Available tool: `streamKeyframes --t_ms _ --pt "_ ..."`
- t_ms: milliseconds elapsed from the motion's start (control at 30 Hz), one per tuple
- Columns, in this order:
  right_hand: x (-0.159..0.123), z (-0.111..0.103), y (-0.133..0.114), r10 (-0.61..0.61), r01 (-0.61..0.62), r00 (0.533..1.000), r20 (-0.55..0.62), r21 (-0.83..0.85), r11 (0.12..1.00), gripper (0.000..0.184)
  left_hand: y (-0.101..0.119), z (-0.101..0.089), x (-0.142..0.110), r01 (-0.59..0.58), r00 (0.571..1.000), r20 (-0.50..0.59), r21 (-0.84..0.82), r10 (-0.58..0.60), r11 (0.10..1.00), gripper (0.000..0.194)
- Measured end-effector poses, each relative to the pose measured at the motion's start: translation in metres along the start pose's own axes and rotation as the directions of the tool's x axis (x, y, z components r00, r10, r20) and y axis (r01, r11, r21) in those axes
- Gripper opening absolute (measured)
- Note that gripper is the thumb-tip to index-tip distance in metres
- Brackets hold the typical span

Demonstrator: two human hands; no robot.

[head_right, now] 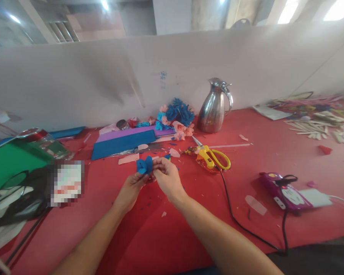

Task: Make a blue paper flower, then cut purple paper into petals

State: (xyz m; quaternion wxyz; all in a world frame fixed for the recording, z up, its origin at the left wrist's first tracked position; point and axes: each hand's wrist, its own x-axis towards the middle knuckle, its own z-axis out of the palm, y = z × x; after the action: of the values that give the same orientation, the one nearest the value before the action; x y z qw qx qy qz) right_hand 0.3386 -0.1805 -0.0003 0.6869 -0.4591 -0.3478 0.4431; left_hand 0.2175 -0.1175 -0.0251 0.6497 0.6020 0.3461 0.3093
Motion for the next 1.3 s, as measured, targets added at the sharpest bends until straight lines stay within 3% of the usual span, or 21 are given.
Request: streamKeyframes --t_ms 233,567,867,1000,1300 --pt "0.000 -0.001 -0.002 -0.003 0.003 0.999 0.033 0.010 1.000 0.014 -0.006 -0.006 0.000 -0.032 0.999 -0.004 0.075 0.032 0.997 0.028" --pt "0.003 -0.006 0.004 0.019 -0.008 0.996 0.093 -0.125 0.992 0.013 -0.006 -0.008 -0.001 -0.086 0.996 0.016 0.139 0.084 0.987 0.029" --pt "0.004 -0.009 0.005 -0.071 0.102 0.990 0.119 -0.273 0.957 0.008 -0.003 -0.008 -0.003 -0.116 0.993 -0.002 0.167 0.118 0.979 0.026" --pt "0.004 -0.007 0.009 -0.113 0.128 0.991 0.071 -0.274 0.953 0.005 -0.003 -0.009 -0.002 -0.145 0.989 0.008 0.182 0.146 0.972 0.025" --pt "0.004 -0.005 0.015 -0.190 0.205 0.978 0.080 -0.275 0.939 0.005 -0.007 -0.014 -0.001 -0.240 0.968 0.009 0.326 0.251 0.915 0.024"
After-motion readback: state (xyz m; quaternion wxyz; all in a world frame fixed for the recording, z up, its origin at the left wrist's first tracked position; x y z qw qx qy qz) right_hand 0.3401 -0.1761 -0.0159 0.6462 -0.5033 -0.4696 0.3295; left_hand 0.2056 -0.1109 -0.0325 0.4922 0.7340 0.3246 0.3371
